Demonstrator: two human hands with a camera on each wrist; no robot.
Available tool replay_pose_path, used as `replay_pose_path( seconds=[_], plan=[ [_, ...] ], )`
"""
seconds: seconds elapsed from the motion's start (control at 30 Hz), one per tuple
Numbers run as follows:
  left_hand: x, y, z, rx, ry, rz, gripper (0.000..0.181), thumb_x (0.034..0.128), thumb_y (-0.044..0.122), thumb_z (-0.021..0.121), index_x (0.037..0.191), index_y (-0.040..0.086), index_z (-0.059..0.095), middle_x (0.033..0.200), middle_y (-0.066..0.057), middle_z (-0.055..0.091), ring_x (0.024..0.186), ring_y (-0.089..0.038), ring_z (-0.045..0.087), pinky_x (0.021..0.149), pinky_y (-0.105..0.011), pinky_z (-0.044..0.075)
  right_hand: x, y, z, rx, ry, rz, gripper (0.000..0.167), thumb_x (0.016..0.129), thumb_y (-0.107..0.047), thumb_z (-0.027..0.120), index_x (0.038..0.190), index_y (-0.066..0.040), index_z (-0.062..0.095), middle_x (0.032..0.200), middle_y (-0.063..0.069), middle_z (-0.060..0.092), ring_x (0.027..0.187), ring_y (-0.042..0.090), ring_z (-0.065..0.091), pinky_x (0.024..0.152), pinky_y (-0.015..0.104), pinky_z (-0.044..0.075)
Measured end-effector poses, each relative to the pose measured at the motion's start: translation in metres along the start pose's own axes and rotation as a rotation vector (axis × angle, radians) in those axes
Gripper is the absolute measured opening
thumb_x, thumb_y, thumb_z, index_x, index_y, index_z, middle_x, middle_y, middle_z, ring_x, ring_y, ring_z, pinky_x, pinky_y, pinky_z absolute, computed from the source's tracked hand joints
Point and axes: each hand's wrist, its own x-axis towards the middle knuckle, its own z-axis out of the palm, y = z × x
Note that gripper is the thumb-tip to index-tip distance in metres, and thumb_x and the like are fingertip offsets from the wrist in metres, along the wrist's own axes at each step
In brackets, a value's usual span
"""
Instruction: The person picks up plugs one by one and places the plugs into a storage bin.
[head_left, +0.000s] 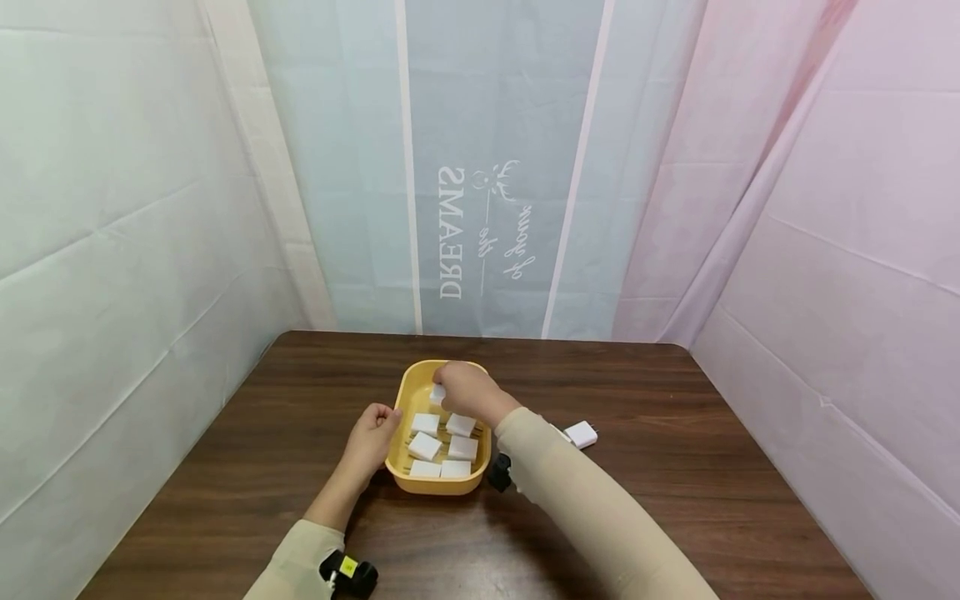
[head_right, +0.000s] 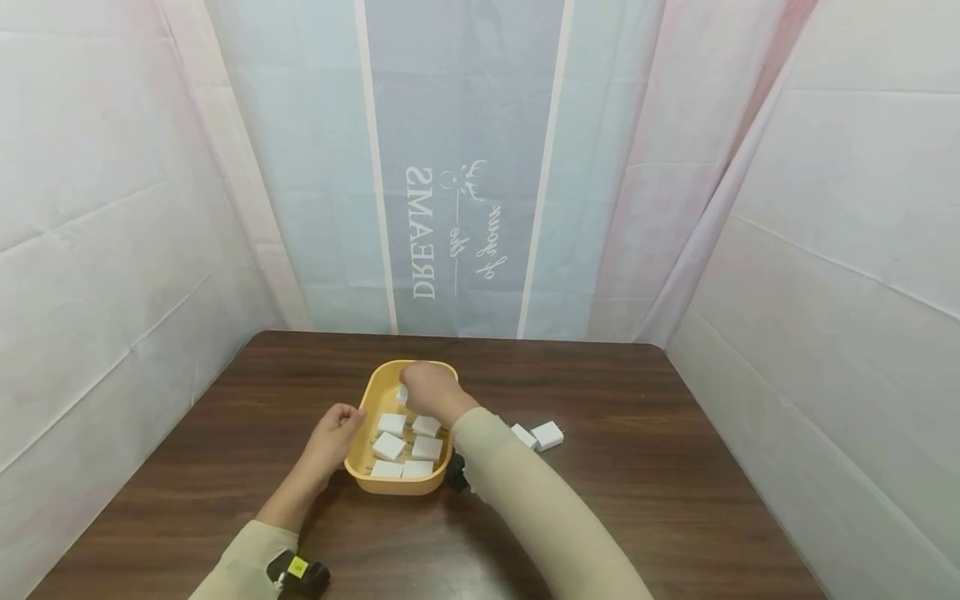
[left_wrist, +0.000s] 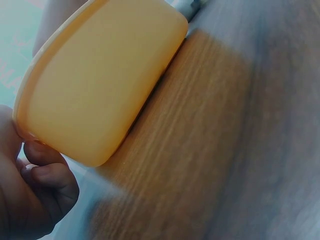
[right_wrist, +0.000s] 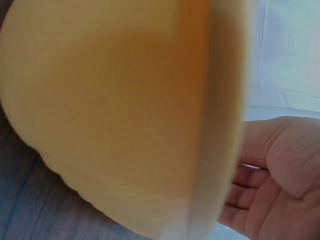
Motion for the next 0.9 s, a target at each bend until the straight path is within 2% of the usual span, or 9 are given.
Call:
replay_pose_path(
  seconds=[0.27, 0.6, 0.9],
  plan=[
    [0.000, 0.003, 0.000, -0.012, -0.003, -0.003, 0.024, 0.1081, 0.026, 0.054, 0.109, 0.002, 0.052, 0.078, -0.006, 0.051, 0.059, -0.015, 0.049, 0.045, -0.024, 0.041, 0.006, -0.002, 0.002, 0.020, -0.020, -0.003, 0.036, 0.089, -0.002, 0.072, 0.125, -0.009, 0.072, 0.121, 0.003, 0.073, 0.103, 0.015, 0.068, 0.090, 0.033, 0.056],
    [-0.001, 0.003, 0.000, -0.002, -0.005, -0.012, 0.025, 0.1077, 0.027, 0.054, 0.109, 0.002, 0.052, 0.079, -0.007, 0.051, 0.058, -0.015, 0.050, 0.045, -0.024, 0.041, 0.011, -0.004, 0.009, 0.046, -0.077, 0.020, 0.038, 0.094, -0.005, 0.072, 0.131, -0.011, 0.069, 0.129, 0.002, 0.069, 0.119, 0.018, 0.064, 0.100, 0.035, 0.054],
    [-0.001, 0.005, 0.000, 0.011, -0.003, -0.011, 0.025, 0.1078, 0.028, 0.054, 0.109, 0.003, 0.052, 0.077, -0.005, 0.050, 0.056, -0.014, 0.048, 0.044, -0.024, 0.039, 0.012, -0.005, 0.013, 0.040, -0.072, -0.012, 0.038, 0.094, -0.004, 0.072, 0.132, -0.010, 0.068, 0.130, 0.002, 0.069, 0.119, 0.017, 0.064, 0.099, 0.033, 0.054]
  ],
)
